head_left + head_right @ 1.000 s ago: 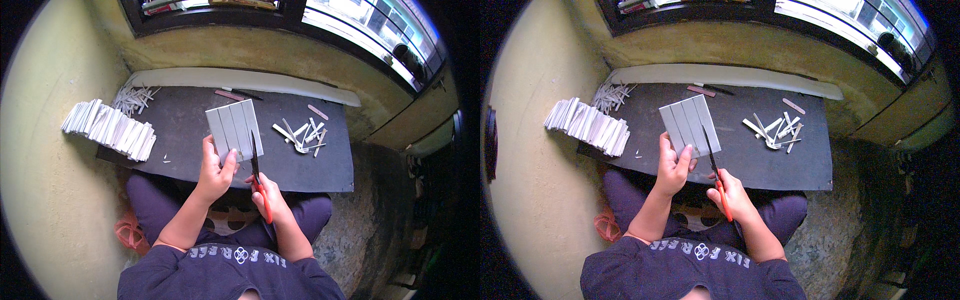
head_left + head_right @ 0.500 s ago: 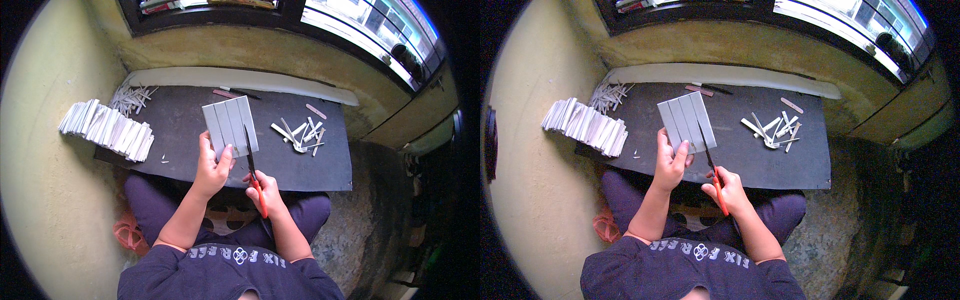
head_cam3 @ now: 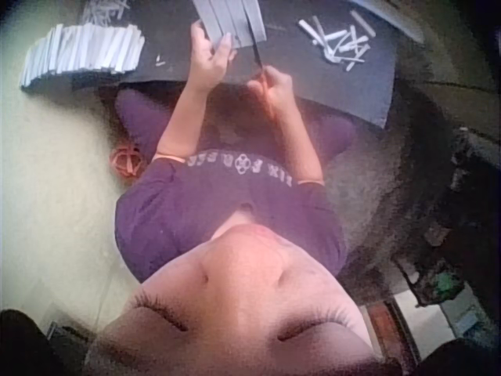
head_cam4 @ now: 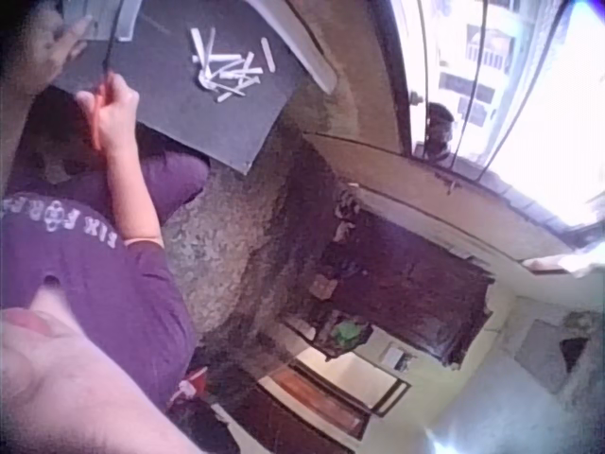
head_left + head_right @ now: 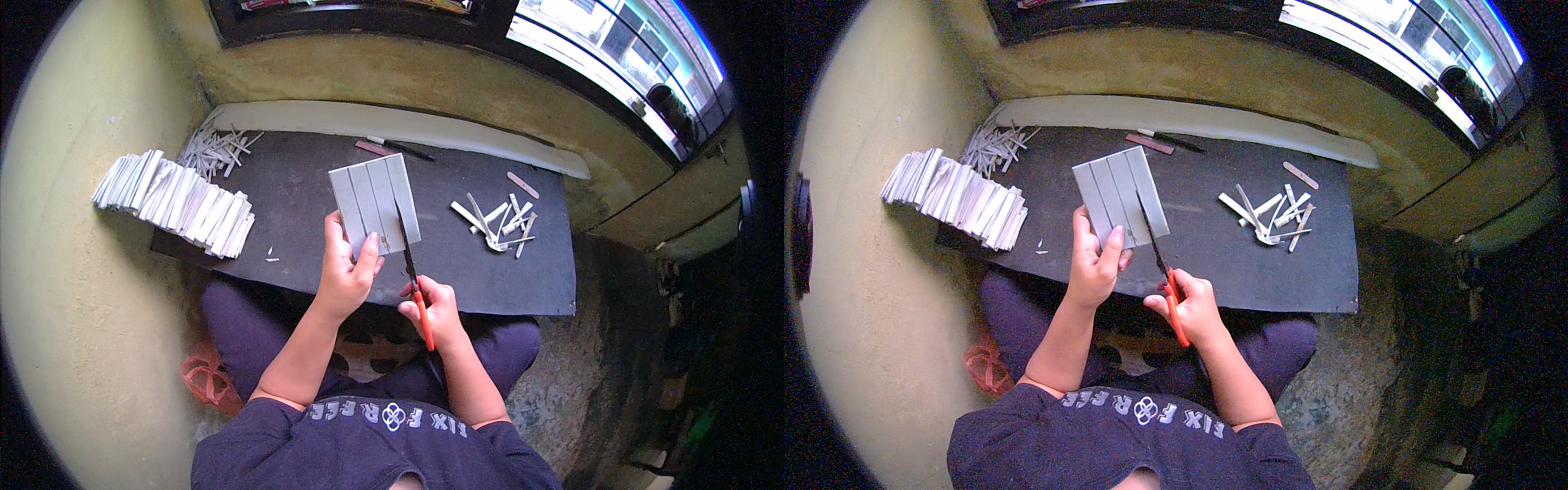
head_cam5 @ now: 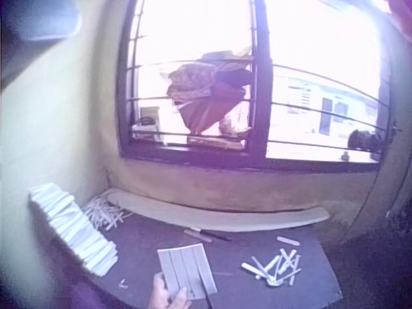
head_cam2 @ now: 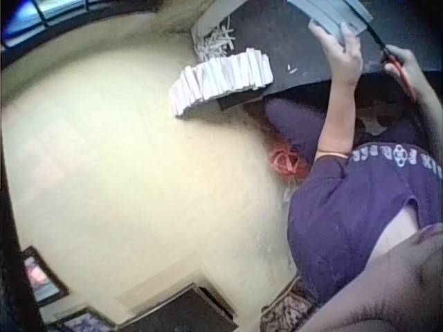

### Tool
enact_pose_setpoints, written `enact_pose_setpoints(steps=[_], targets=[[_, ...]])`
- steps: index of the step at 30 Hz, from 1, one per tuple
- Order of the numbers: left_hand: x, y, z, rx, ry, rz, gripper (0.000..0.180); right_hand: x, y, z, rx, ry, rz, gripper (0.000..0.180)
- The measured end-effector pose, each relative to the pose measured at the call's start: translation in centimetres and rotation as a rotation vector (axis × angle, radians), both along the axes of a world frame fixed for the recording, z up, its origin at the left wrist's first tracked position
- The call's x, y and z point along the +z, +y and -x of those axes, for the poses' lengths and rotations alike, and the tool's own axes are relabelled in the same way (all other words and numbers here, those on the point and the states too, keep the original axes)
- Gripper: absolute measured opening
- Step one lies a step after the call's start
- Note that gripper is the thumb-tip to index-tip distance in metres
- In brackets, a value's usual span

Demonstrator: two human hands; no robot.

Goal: The person sits on the floor and organizes a stack of white paper strips. They then use red-handled scissors to cut a larger sheet of paper into several long strips, placing the cut pieces on the table.

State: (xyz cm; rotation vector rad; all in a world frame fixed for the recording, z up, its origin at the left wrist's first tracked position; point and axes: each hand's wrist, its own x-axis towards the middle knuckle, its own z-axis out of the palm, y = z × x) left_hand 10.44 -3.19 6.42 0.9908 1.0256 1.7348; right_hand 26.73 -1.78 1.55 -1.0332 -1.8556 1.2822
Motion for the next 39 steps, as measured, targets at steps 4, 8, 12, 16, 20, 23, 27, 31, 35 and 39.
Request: enact_pose_setpoints(steps=[4, 8, 12, 16, 20, 23, 27, 31, 35, 39], targets=[[-0.1, 0.1, 0.2, 0.012, 0.018, 0.006, 0.034, -0.1, 0.1, 0.2, -0.003, 0.003, -0.002, 0.047], [-0.2, 0.2, 0.2, -0.005, 0.004, 0.003, 0.034, -0.4, 0.0, 0.3, -0.013, 0.028, -0.036, 0.045], [-0.2, 0.3, 0.1, -0.005, -0.007, -0.003, 0.034, -0.7, 0.1, 0.3, -0.014, 0.018, -0.045, 0.044], [-0.2, 0.4, 0.0, -0.002, -0.03, 0.007, 0.034, -1.0, 0.1, 0.5, -0.039, 0.036, -0.082, 0.044], [-0.8, 0.4, 0.2, -0.013, -0.013, 0.004, 0.032, -1.0, 0.1, 0.7, -0.057, 0.049, -0.109, 0.045], [-0.8, 0.4, 0.1, -0.006, -0.014, -0.006, 0.031, -1.1, 0.1, 0.8, -0.066, 0.045, -0.112, 0.045], [-0.6, 0.5, 0.0, 0.012, -0.024, 0.007, 0.032, -1.2, 0.1, 0.8, -0.081, 0.031, -0.13, 0.046], [-0.9, 0.5, 0.2, 0.012, -0.035, -0.026, 0.033, -0.9, 0.2, 1.0, -0.086, 0.017, -0.141, 0.046], [-0.6, 0.3, 1.1, 0.041, -0.003, 0.008, 0.035, -0.9, 0.3, 1.0, -0.068, -0.024, -0.154, 0.046], [-0.6, 0.9, 3.3, 0.026, -0.008, -0.051, 0.029, -1.3, -0.1, 0.0, -0.007, -0.047, -0.084, 0.046]])
